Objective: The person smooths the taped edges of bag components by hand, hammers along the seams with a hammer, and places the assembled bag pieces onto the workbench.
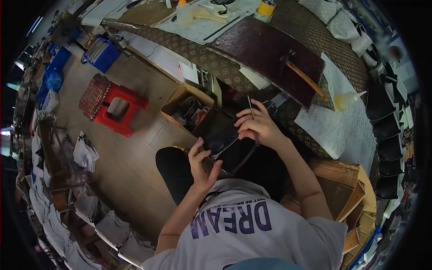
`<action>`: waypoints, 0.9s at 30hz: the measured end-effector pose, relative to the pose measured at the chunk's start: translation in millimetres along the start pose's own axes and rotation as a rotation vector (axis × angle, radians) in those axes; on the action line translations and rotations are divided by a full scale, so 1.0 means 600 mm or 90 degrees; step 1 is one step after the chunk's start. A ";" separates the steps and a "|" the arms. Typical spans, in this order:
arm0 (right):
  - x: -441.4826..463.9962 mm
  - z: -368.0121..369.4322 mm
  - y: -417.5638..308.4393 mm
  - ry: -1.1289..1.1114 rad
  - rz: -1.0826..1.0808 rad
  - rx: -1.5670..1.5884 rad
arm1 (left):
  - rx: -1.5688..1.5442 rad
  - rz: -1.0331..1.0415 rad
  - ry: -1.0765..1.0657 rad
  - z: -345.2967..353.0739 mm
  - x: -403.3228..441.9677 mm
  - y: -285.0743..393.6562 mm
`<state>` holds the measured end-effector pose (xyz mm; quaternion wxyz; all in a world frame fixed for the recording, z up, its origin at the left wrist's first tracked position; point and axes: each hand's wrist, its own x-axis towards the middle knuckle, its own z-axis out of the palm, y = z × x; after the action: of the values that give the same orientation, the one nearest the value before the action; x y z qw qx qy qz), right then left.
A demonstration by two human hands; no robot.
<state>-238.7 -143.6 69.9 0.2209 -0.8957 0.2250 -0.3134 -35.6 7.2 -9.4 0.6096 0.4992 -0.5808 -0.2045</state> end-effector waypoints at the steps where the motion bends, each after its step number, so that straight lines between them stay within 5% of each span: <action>1: 0.002 0.003 0.004 -0.003 0.004 0.001 | 0.022 0.016 -0.013 -0.005 0.007 0.004; 7: 0.005 0.006 0.018 0.031 0.061 0.082 | 0.084 0.002 -0.004 -0.004 0.014 0.025; 9: 0.005 0.017 0.009 0.252 0.148 0.321 | 0.154 0.022 -0.022 -0.004 0.025 0.040; 13: 0.037 -0.007 -0.047 0.379 0.189 0.139 | 0.305 0.085 -0.083 -0.008 0.071 0.073; 14: 0.043 0.008 -0.045 0.427 0.118 0.285 | 0.319 0.093 -0.094 -0.006 0.081 0.075; 16: 0.040 0.007 -0.073 0.308 0.177 0.773 | 0.302 0.105 -0.128 -0.004 0.101 0.074; 27: 0.040 0.070 -0.085 0.187 0.250 0.677 | 0.222 0.175 -0.101 0.005 0.110 0.057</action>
<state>-180.4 -105.0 79.0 0.6605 -0.5505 0.2271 -0.4573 -33.6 -34.5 52.4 0.4889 0.4952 -0.7160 -0.0547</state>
